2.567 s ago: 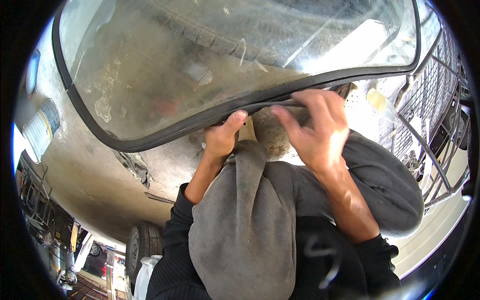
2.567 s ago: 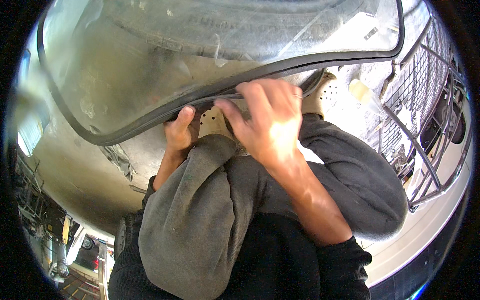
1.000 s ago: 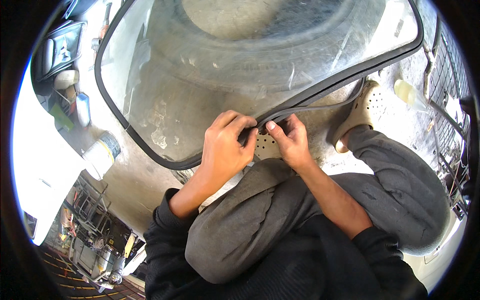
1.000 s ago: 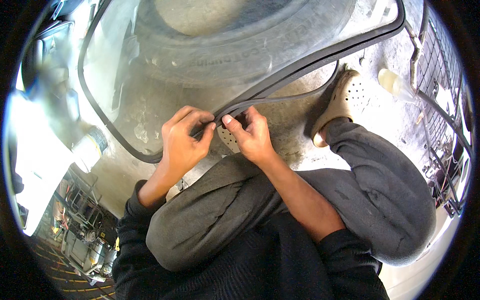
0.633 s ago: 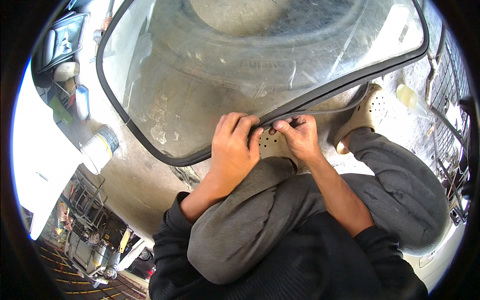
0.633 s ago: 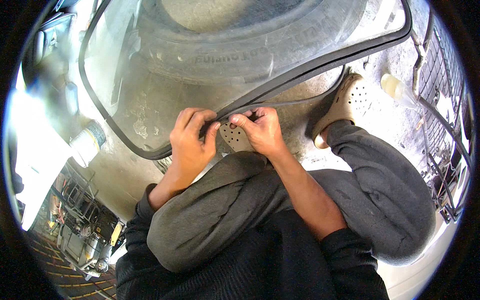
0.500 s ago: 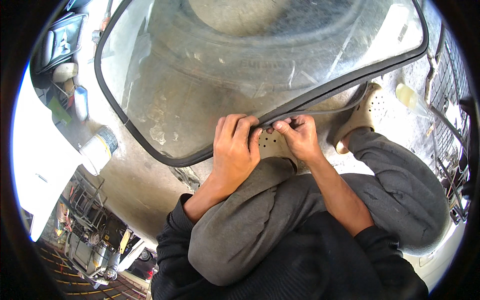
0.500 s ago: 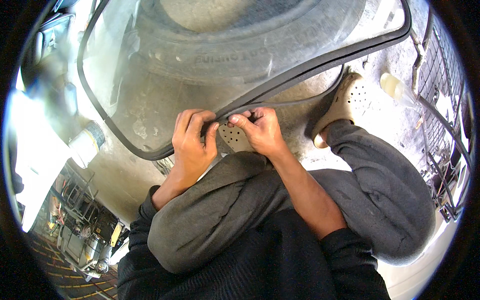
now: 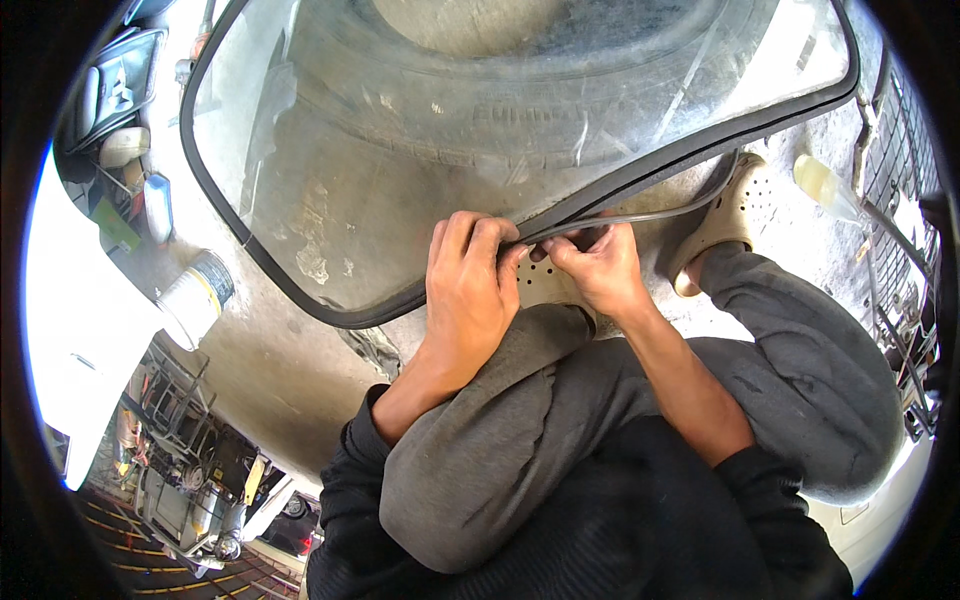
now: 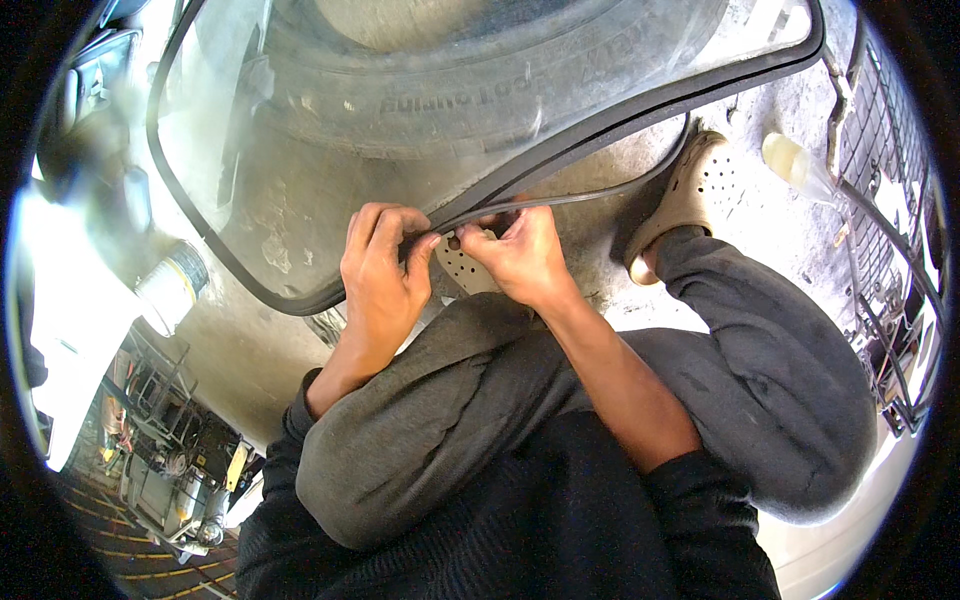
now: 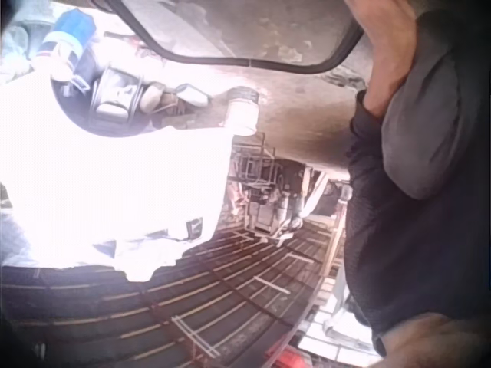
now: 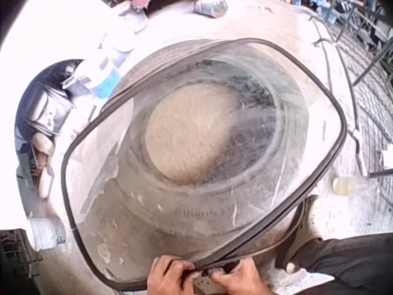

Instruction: The person installs a black rubber seal around the perimeter of a car windshield. They press the seal into place by hand, working along the edges and corners to ensure it is seated properly.

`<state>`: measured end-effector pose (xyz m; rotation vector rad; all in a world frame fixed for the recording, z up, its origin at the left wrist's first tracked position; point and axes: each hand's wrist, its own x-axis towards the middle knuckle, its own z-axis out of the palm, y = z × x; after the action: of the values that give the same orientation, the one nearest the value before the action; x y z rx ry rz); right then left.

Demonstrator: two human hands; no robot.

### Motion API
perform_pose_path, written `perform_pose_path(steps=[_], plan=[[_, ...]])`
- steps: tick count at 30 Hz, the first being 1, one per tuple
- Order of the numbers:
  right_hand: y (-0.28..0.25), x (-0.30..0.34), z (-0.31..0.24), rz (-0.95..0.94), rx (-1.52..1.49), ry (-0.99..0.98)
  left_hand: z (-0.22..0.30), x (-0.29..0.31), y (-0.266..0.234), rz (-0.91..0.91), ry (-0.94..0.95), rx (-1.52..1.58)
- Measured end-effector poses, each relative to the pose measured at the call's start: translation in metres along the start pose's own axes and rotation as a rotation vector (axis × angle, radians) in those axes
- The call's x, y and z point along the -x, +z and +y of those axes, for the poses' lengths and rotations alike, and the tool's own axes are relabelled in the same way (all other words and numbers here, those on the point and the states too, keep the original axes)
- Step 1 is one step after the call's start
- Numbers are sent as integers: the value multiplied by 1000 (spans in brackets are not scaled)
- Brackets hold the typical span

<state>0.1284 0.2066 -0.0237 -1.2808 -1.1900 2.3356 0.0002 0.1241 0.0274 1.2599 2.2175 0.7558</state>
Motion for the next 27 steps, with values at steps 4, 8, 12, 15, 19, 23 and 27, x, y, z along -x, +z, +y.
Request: perform_pose_path(steps=[4, 8, 12, 15, 19, 23, 27], plan=[[1, 5, -13, -25, 36, 78, 2, 0, 1, 44, 9, -50], [-4, 6, -10, -28, 153, 120, 2, -4, -3, 8, -89, 4], [8, 11, -1, 124, -64, 53, -2, 3, -10, 100, -96, 103], [10, 8, 4, 126, -54, 61, -11, 34, -20, 114, -54, 54], [16, 6, 1, 105, -185, 99, -16, 62, -44, -471, -715, 435], [25, 8, -1, 102, -196, 91, -42, 82, -10, -256, -958, 1112], [28, 7, 1, 80, -159, 46, -37, 72, 27, 111, -743, 1719]])
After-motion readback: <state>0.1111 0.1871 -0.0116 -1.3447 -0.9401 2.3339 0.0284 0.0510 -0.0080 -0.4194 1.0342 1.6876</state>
